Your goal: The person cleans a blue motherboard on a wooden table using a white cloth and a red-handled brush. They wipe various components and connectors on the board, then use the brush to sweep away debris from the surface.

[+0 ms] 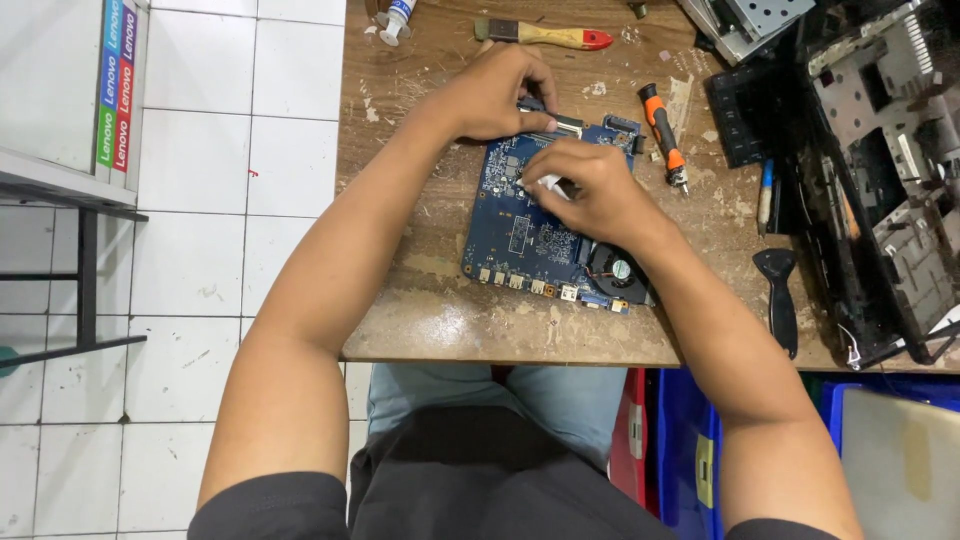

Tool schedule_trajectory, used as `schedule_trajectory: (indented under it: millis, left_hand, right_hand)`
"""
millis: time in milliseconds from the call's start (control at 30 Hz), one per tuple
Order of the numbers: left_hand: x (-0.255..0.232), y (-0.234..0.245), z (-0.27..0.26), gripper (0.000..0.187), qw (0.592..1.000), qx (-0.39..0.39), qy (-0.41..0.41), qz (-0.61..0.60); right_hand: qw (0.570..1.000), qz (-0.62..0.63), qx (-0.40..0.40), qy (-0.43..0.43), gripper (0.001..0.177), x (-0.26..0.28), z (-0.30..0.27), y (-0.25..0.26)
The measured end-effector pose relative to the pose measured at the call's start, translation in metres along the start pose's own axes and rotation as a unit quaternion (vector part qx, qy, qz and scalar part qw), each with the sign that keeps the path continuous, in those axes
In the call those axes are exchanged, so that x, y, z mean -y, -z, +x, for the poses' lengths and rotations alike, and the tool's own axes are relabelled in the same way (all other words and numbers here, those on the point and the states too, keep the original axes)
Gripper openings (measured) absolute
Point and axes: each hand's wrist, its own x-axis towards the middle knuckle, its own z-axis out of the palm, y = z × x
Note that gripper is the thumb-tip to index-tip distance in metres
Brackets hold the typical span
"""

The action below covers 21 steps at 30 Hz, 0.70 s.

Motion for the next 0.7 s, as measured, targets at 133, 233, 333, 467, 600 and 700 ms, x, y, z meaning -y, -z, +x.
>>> schedule_trajectory:
  millis: [133,233,333,467,600,700]
  left_hand:
    - [-0.007,0.003,-0.003,0.017,0.999,0.013,0.014,-0.039]
    - [-0.006,0.003,-0.003,0.02,1.0,0.009,0.016,-0.001]
    - [-0.007,0.004,-0.003,0.019,1.0,0.015,0.018,-0.004]
    - [-0.013,0.006,-0.004,0.02,0.999,0.025,0.021,-0.002]
    - [-0.007,0.004,-0.004,0.017,1.0,0.013,0.014,-0.013]
    - [-0.007,0.003,-0.004,0.018,1.0,0.013,0.005,-0.023]
  right_hand:
    - [0.999,0.029,0.0,0.018,0.014,0.001,0.002,-0.002]
    - [0.998,-0.045,-0.033,0.014,0.011,-0.009,-0.001,-0.005]
    - [0.999,-0.029,-0.018,0.003,0.012,-0.004,0.002,-0.004]
    - [0.999,-0.01,-0.037,0.008,0.012,-0.006,0.0,0.001]
    - [0.998,-0.027,-0.05,0.006,0.008,-0.015,-0.003,-0.002]
    - [0.999,0.028,0.013,0.015,0.013,-0.002,0.0,-0.001]
